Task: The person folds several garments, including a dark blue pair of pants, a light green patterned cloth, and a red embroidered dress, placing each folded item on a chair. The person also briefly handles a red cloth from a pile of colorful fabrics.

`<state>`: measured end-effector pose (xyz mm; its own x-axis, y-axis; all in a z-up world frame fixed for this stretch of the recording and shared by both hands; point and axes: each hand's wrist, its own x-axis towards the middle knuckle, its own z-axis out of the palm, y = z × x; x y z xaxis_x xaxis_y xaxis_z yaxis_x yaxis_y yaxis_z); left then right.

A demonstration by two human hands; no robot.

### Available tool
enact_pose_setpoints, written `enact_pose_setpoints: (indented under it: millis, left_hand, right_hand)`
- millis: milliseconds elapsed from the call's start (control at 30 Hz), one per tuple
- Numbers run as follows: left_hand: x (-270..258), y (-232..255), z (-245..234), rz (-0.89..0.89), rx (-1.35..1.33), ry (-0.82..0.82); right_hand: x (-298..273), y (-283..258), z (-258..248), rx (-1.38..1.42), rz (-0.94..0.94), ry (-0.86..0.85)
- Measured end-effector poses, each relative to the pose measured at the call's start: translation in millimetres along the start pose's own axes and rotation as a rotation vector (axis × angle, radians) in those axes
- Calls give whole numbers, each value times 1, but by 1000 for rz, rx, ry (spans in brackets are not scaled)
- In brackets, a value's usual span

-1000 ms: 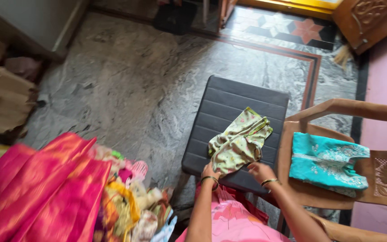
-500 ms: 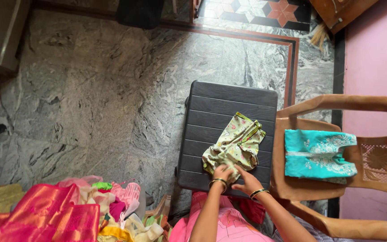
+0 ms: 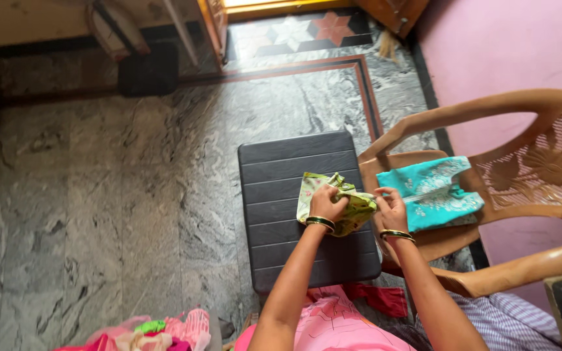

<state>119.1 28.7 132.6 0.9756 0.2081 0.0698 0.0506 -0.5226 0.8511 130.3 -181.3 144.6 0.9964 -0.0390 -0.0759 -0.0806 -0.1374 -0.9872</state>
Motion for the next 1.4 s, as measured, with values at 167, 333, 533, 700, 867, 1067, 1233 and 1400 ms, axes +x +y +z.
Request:
enact_pose_setpoints:
  millis: [167,333,533,700,867,1067,1233,1400]
  left_hand:
    - [12,80,20,79,130,-303]
    - [-59,182,71,382,535,-507]
    - [-153,269,56,291,406,-737]
    - [-86,264,49,170,-93,-1287]
    - [-25,226,69,-30,-342,-1244]
    - [102,124,23,-214,290,-580]
    - [73,62,-25,-215,-56,83]
    - [-32,50,-14,-404,-138,519]
  right_hand:
    - [-26,7,-7,177,-60,243]
    - [-50,40,13,809,421,117]
    - [-54,39,20,890,500,4]
    - [-27,13,-11,821,399,-72]
    - [-11,-4,-21,735,364,-169]
    - [-1,-21,-24,495,351,-362]
    - [14,-29,-17,385,318,-456]
    - [20,-20,-4,466,278,-230]
